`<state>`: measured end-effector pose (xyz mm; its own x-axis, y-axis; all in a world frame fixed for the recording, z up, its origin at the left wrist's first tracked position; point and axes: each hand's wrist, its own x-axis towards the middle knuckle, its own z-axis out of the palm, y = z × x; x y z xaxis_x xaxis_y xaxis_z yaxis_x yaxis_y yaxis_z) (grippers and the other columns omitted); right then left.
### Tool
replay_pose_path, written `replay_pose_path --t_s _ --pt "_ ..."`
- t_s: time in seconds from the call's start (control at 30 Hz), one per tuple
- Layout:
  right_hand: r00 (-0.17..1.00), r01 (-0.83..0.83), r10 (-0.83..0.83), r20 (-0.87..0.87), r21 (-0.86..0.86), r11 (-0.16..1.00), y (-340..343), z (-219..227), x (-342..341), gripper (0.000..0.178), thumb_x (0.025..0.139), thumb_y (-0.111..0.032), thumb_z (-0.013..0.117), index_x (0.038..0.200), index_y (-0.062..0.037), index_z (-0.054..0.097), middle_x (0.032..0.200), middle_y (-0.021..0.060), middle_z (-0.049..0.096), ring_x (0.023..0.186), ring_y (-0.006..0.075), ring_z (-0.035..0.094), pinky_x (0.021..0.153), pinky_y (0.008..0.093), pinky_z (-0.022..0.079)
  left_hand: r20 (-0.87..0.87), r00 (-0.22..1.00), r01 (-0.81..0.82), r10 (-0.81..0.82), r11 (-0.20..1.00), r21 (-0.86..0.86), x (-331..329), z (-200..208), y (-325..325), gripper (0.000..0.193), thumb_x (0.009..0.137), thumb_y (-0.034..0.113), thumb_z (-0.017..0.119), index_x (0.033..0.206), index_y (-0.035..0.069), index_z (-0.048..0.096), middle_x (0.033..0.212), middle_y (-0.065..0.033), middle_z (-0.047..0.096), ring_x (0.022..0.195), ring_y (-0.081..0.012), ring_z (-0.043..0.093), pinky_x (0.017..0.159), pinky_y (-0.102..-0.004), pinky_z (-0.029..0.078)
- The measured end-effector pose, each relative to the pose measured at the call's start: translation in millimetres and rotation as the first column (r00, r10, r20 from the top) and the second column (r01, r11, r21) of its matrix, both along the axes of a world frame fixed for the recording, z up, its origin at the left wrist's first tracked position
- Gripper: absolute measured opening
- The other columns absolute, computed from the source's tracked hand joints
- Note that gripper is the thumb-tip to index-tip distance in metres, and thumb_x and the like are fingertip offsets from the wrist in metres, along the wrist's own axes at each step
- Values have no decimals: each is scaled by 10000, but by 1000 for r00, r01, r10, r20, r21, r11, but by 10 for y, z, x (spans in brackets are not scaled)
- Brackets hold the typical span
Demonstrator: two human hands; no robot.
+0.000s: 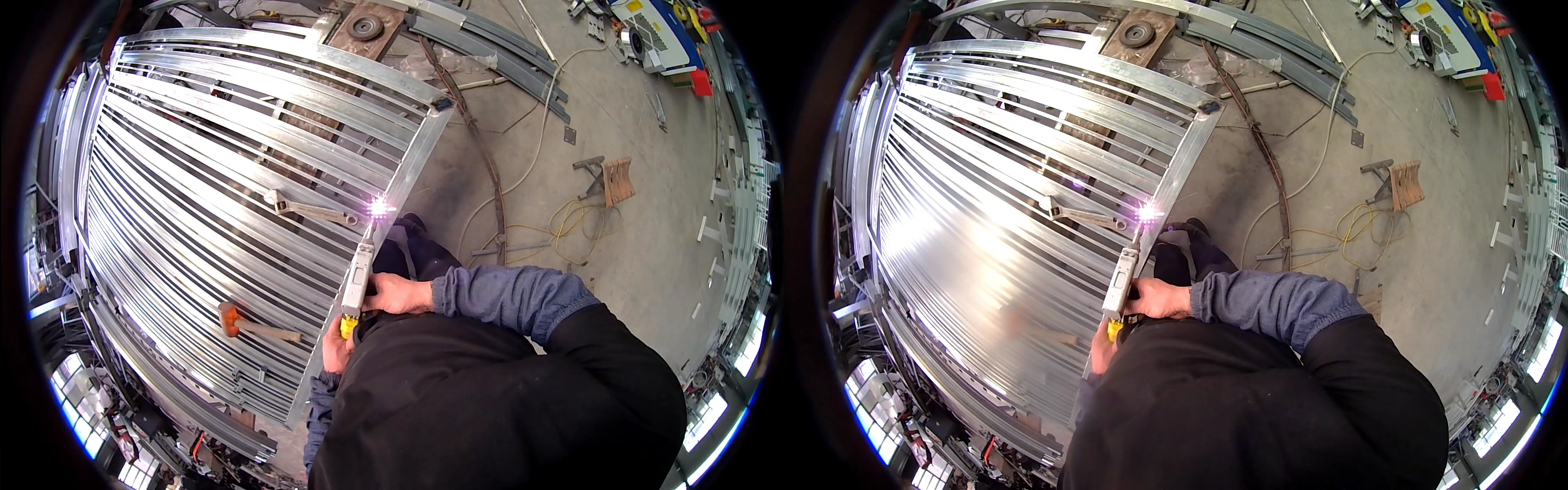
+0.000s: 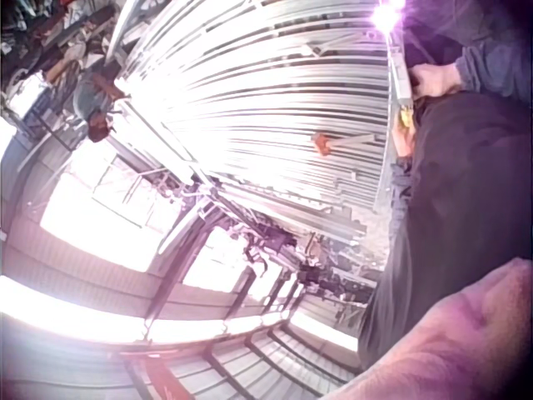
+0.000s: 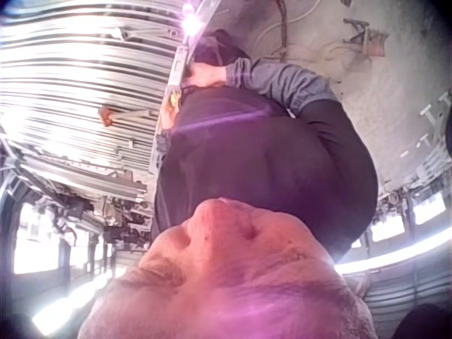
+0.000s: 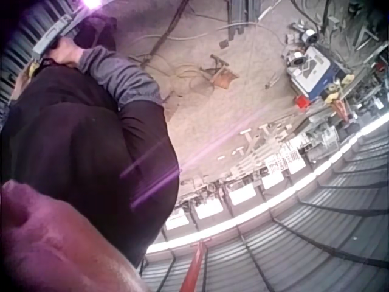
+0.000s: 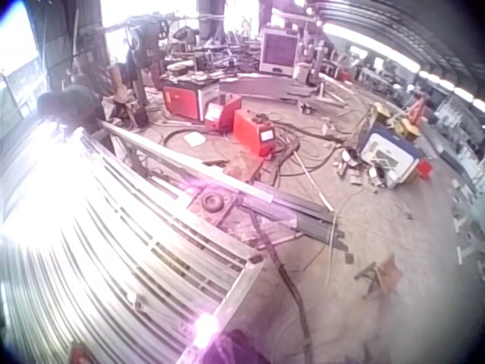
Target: The person welds the joints of a large metal frame using a handheld welding torch. They move along the frame, applying welds to multiple connection points while sparks fly. The person briefly repositions the welding cable before continuing the welding process.
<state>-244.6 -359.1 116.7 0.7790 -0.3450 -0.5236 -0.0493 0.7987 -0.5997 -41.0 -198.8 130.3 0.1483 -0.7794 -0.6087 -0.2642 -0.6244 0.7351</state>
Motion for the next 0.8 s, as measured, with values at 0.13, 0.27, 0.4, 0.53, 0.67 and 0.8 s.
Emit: replay_pose_path --t_s 0.13,0.27,0.4,0.53,0.67,0.8 --pt "999 -51 51 1 13 999 -13 -10 -15 427 968 -221 762 1331 -45 625 1198 48 686 1052 131 623 889 297 530 -9 1000 -8 8 1000 3 -31 68 -44 504 941 340 735 1281 -12 615 1030 -124 741 965 -185 691 868 -344 537" --pt "1000 -21 21 0 24 999 6 -13 0 385 972 -198 749 1289 -19 626 1150 62 705 1024 143 638 874 300 533 -43 999 -13 12 1000 -24 -19 43 -40 474 944 301 734 1276 -17 615 1027 -108 736 955 -164 677 863 -335 535" --pt "1000 -2 2 1 -7 1000 -8 8 -5 365 969 -190 748 1261 -5 631 1120 67 715 999 142 645 857 297 534 -39 999 -5 5 1000 -2 -8 35 -28 502 943 343 729 1275 -16 615 1028 -113 743 970 -179 692 866 -340 536" --pt "999 -32 31 -12 -81 996 -6 -21 -13 372 958 -196 756 1253 -3 637 1119 70 718 1005 153 649 872 311 535 -22 1000 8 -8 1000 -10 0 20 -12 566 934 415 737 1282 -14 616 1035 -117 751 986 -193 705 869 -344 537" --pt "998 -54 50 -37 -117 992 -11 -20 -12 374 954 -191 756 1255 -5 637 1117 74 718 1003 164 650 882 323 534 -30 999 -24 24 1000 7 -2 -22 30 610 925 450 752 1291 -19 614 1046 -119 752 998 -189 705 877 -343 537" --pt "998 -55 52 -28 -95 994 -36 31 -19 388 954 -186 754 1273 -5 626 1129 80 717 1008 166 651 882 320 534 -54 998 -40 41 999 19 -23 34 9 611 926 439 757 1293 -26 610 1043 -109 748 996 -165 690 881 -336 535"
